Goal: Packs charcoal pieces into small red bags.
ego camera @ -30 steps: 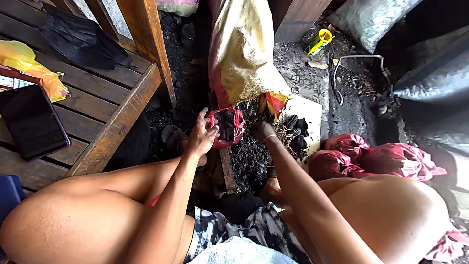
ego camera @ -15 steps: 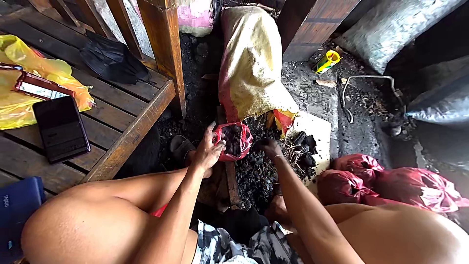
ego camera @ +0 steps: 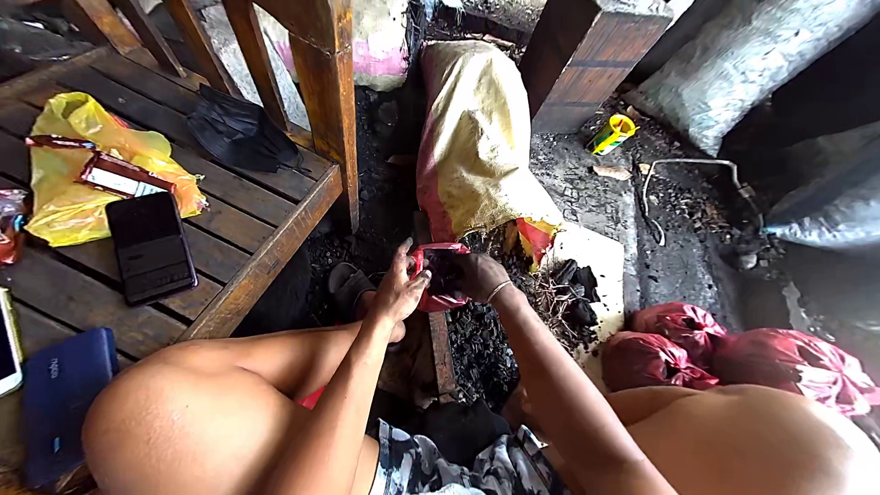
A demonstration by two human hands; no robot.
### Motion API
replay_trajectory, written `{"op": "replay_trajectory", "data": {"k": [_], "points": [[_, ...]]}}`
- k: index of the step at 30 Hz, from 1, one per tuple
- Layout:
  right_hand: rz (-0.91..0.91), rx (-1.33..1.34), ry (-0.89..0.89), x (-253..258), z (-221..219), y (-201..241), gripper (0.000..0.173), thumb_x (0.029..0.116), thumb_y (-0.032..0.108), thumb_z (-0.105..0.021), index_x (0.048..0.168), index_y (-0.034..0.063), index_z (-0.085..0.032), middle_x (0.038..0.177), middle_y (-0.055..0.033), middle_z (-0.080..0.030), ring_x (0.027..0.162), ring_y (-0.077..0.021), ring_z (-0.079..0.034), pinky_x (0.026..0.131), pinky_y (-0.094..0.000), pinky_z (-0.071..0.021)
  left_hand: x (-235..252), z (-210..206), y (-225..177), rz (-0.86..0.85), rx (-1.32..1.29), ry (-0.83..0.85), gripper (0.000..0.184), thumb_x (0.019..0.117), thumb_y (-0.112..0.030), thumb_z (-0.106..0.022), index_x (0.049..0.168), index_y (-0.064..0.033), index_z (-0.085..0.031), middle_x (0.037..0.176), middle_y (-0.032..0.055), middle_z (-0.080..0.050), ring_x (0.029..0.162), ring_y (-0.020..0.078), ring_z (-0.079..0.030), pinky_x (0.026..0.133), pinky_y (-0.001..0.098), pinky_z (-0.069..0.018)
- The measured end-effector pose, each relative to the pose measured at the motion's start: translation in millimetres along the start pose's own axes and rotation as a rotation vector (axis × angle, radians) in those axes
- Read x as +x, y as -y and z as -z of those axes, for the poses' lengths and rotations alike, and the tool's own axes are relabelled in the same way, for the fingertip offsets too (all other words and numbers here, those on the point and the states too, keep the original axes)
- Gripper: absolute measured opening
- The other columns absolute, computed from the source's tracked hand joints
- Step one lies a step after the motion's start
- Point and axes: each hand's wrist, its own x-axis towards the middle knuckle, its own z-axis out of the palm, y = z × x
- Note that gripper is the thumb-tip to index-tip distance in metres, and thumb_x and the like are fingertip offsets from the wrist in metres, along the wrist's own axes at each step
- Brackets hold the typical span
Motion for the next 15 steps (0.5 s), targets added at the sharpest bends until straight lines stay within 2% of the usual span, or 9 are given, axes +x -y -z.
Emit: {"op": "replay_trajectory", "data": {"k": [3,7,10,12,15], "points": [[0.024,0.105,-0.088,2,3,-18,0.033,0.0943,0.03,-0.074,0.121,0.0106,-0.073,0.113,-0.0151,-0.074,0.111,-0.0354,-0.069,0.098,-0.0641,-0.0508,2,-2,-1,0.01,0.008,0.017,0.072,0.0994,-0.01,-0.061,0.161,-0.011,-0.025,0.125,0.0175,-0.064,0.098,0.0244,-0.071,0.089,0.0411,-0.0598],[0.024,0.13,-0.159,5,-4,-37,0.035,0.0917,0.032,-0.078,0.117,0.0083,-0.073,0.104,-0.0148,-0.071,0.101,-0.0341,-0.068,0.093,-0.0602,-0.0524,4,-6,-3,0.012,0.023,0.035,0.071,0.1003,-0.011,-0.061,0.161,-0.0111,-0.024,0.125,0.0167,-0.065,0.096,0.0224,-0.071,0.088,0.0386,-0.0597],[-0.07,0.04,-0.03,5,-12,-31,0.047,0.0878,0.045,-0.078,0.121,0.012,-0.072,0.112,-0.0169,-0.072,0.109,-0.0377,-0.067,0.095,-0.0648,-0.051,3,-5,-2,0.011,0.005,0.021,0.071,0.0999,-0.01,-0.061,0.161,-0.0098,-0.025,0.124,0.017,-0.064,0.094,0.0216,-0.071,0.087,0.0374,-0.0602],[-0.122,-0.008,0.001,5,-19,-23,0.048,0.0871,0.044,-0.077,0.121,0.0107,-0.071,0.119,-0.0181,-0.071,0.117,-0.0387,-0.065,0.097,-0.0659,-0.0496,4,-4,1,0.007,0.003,0.018,0.071,0.0998,-0.01,-0.061,0.161,-0.0101,-0.025,0.125,0.0171,-0.064,0.095,0.022,-0.071,0.087,0.0378,-0.0604],[-0.132,-0.007,-0.012,4,-20,-23,0.044,0.0872,0.041,-0.076,0.118,0.0101,-0.071,0.118,-0.018,-0.071,0.116,-0.0379,-0.066,0.096,-0.0653,-0.0502,4,-4,2,0.003,-0.01,0.016,0.072,0.0998,-0.01,-0.061,0.161,-0.0094,-0.024,0.125,0.0172,-0.064,0.096,0.0221,-0.071,0.088,0.0382,-0.0605]]}}
